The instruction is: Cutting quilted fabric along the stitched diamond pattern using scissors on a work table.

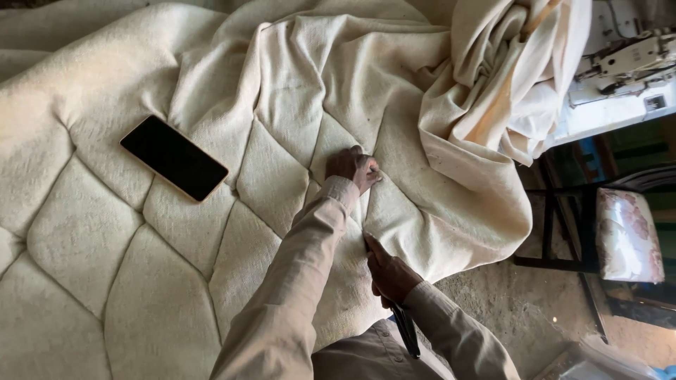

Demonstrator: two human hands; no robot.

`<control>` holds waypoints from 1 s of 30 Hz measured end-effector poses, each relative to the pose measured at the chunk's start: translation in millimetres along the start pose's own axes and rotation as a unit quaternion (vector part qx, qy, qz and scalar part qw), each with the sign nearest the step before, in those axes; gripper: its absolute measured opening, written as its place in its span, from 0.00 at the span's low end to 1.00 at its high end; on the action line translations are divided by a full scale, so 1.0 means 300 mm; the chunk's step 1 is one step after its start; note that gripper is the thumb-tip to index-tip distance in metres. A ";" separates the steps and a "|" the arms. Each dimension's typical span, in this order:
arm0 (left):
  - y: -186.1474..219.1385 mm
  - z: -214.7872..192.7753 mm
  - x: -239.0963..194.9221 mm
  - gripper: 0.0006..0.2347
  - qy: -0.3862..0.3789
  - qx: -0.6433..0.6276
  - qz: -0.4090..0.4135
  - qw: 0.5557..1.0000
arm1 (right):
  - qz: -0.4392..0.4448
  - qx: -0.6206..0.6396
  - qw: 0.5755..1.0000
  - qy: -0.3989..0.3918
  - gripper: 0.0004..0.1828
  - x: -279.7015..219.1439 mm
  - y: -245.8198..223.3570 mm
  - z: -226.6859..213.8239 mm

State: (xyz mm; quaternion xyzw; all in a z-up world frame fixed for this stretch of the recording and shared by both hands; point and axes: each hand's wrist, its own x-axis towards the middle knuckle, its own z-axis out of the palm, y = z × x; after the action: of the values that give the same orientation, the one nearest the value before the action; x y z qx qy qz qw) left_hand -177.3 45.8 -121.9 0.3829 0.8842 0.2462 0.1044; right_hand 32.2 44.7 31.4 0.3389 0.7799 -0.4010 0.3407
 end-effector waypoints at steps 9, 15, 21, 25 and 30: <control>0.020 -0.021 -0.051 0.04 0.021 0.009 -0.027 0.999 | -0.005 0.065 0.996 -0.057 0.33 -0.057 0.089 -0.036; 0.045 -0.063 -0.314 0.32 0.006 -0.040 -0.005 0.999 | -0.024 0.235 0.966 -0.105 0.35 -0.155 0.199 -0.146; 0.090 0.031 -0.384 0.43 0.090 0.114 -0.033 0.989 | -0.038 0.204 0.974 -0.087 0.34 -0.124 0.245 -0.239; 0.155 -0.011 -0.357 0.47 0.008 0.203 -0.122 0.972 | -0.060 0.216 0.968 -0.117 0.34 -0.089 0.279 -0.288; 0.311 -0.158 -0.302 0.48 -0.232 0.185 -0.254 0.921 | -0.045 0.204 0.968 -0.140 0.34 -0.070 0.277 -0.344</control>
State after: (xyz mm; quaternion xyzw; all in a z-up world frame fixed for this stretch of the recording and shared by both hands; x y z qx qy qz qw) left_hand -74.5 17.8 -33.6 0.2048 0.9324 -0.0521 0.2933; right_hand 83.3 165.1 61.4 0.3066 0.6404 -0.6099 0.3520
